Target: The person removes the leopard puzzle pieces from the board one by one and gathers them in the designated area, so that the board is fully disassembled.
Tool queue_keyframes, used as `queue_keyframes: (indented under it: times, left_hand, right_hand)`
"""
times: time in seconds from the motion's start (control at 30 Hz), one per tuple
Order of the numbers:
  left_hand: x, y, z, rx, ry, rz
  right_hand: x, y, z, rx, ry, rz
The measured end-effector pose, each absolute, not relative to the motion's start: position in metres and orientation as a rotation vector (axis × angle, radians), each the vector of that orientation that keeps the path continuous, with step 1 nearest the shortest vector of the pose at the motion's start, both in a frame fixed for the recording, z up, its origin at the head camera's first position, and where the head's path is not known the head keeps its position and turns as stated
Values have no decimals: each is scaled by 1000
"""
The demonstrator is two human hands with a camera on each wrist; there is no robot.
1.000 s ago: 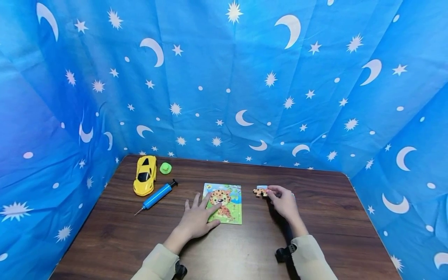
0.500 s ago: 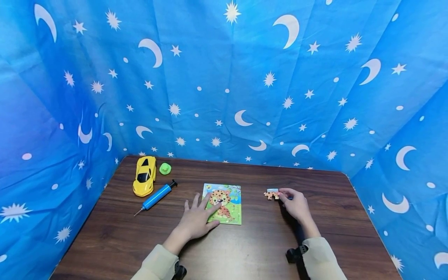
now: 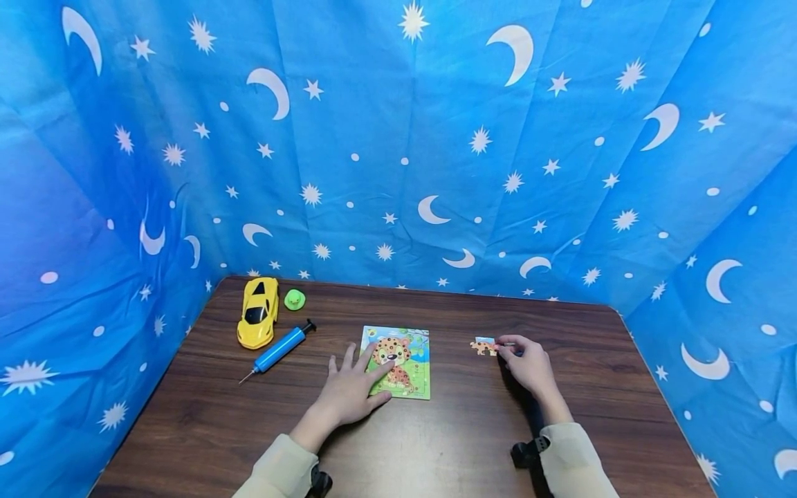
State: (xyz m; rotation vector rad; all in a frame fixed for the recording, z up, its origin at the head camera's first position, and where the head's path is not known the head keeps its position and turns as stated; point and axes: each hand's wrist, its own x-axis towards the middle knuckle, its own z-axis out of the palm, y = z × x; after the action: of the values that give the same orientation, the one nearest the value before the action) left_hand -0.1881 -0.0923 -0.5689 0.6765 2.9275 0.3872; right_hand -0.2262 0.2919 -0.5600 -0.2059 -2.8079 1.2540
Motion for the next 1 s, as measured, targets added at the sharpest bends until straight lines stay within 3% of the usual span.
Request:
queue_keyframes:
  times: [0.37,1.0]
  left_hand:
    - [-188,-95,-572,674,2937,384]
    - [-184,-107,-572,622,2960,372]
  right_hand:
    - [-225,277,-552,-169,-2781,1280]
    - [-229,204,-553,48,-2746,1419]
